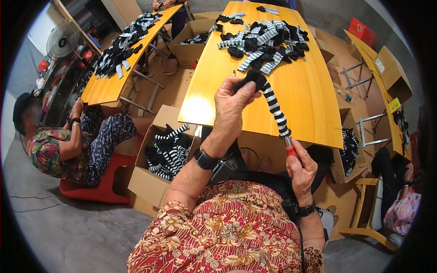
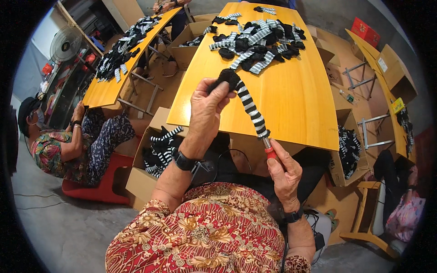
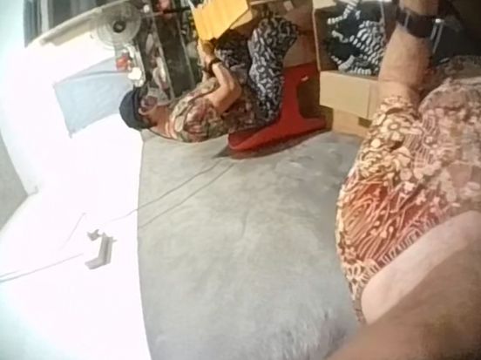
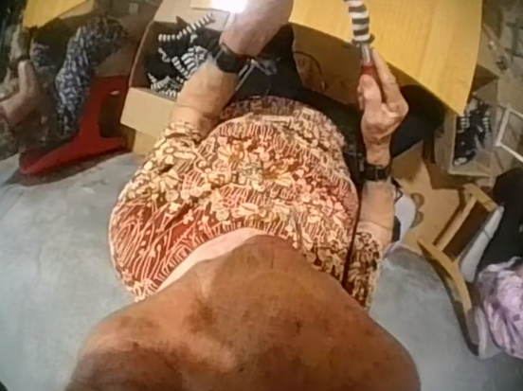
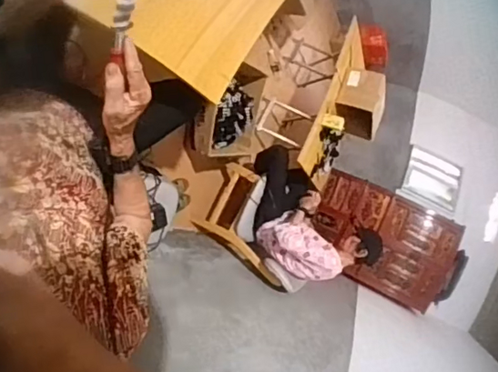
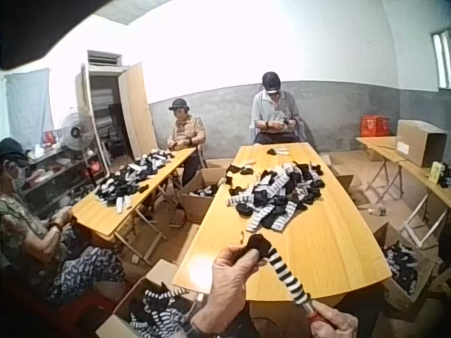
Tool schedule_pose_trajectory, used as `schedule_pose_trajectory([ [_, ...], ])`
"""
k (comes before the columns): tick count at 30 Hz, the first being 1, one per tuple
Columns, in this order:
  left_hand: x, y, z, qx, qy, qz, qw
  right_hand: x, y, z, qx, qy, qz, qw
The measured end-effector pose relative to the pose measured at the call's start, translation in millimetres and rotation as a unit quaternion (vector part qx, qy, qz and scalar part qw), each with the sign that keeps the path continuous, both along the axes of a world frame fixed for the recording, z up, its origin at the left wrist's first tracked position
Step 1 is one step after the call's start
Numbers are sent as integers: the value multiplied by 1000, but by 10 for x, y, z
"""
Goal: The person uses a red-handled metal tool to pull the toe of a black and white striped sock over the tool's shaft, turning the sock inside out. They then remove the sock and repeat the process with another sock from a pile on the table.
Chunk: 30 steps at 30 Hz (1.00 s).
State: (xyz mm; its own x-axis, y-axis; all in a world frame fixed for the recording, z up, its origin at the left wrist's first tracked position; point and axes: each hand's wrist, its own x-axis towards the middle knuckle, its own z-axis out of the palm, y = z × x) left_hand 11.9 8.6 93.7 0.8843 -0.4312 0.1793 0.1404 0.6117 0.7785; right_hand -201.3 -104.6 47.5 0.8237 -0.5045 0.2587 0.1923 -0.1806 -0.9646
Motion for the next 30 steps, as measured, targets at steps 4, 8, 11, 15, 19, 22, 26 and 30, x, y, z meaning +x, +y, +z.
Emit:
schedule_pose_trajectory([
  [4,61,55,-56,8,13,-61,998,38,-102,9,-9,0,20,1000],
  [8,-12,78,-6,-7,71,-92,993,7,-80,-30,9,12,24,1000],
  [11,-20,25,-59,-23,85,-103,991,44,-23,-44,-16,-7,10,1000],
  [15,-93,-38,-53,15,57,-60,996,89,-31,-48,-58,-19,-1,998],
  [19,-137,-71,-121,1,46,-82,996,115,46,-38,65,-17,3,998],
  [22,-70,-53,-115,15,42,-96,994,162,13,-20,25,-28,-5,999],
  [26,10,34,53,4,50,-121,991,49,-135,3,-20,-4,14,1000],
  [30,128,84,97,75,1,-142,987,-35,-190,26,-32,4,20,999],
])
